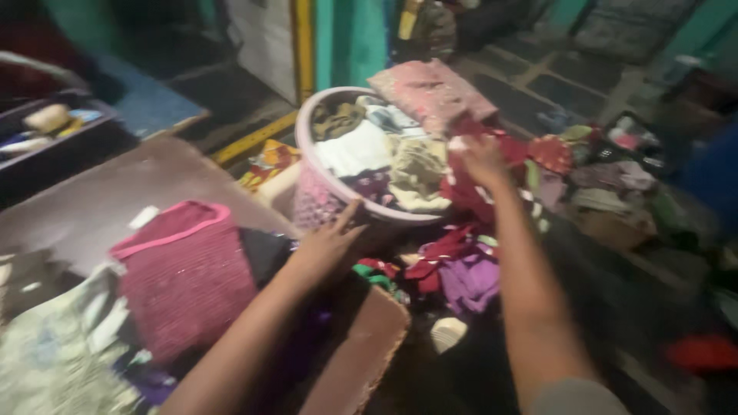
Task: The person sorts various garments from a laundry basket onto a table and folds them by hand, including a pair of pants and patterned shirts.
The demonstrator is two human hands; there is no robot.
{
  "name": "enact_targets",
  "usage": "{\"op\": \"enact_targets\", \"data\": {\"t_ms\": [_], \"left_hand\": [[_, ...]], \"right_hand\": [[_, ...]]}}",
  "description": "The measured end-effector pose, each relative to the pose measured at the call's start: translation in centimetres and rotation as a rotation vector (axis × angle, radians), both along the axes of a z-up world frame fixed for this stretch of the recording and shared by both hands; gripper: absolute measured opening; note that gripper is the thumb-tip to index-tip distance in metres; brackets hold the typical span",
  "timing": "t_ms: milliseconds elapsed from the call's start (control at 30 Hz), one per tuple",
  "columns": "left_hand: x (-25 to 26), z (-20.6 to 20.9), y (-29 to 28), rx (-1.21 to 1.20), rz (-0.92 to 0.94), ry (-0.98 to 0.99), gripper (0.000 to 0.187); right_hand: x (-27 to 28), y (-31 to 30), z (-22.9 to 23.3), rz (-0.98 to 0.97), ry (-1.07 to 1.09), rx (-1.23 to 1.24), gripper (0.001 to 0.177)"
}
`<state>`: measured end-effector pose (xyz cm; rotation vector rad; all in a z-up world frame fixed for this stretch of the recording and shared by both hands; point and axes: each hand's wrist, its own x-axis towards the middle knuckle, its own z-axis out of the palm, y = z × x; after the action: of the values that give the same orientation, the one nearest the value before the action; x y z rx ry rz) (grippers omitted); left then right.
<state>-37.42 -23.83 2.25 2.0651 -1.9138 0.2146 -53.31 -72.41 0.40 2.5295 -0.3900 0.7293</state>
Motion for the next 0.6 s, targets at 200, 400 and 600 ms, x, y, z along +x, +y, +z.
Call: {"op": "enact_targets", "data": {"t_ms": [200, 400, 600], "left_hand": [[-0.3, -0.5, 0.2, -0.068, 0.078, -0.040, 0.054], [-0.6, 1.5, 1.1, -0.130, 0.180, 0.039, 0.050], [6.4, 6.8, 4.4, -0.322, 0.357, 0.360, 0.060]], "right_hand": [[-0.4, 1.9, 1.3, 0.119, -0.415, 0.243, 0.039], [1.4, 5.4, 2.8, -0.050, 0.015, -0.016, 0.031], [4.7, 22.4, 11.7, 0.405, -0.287, 0.440, 0.036]]}}
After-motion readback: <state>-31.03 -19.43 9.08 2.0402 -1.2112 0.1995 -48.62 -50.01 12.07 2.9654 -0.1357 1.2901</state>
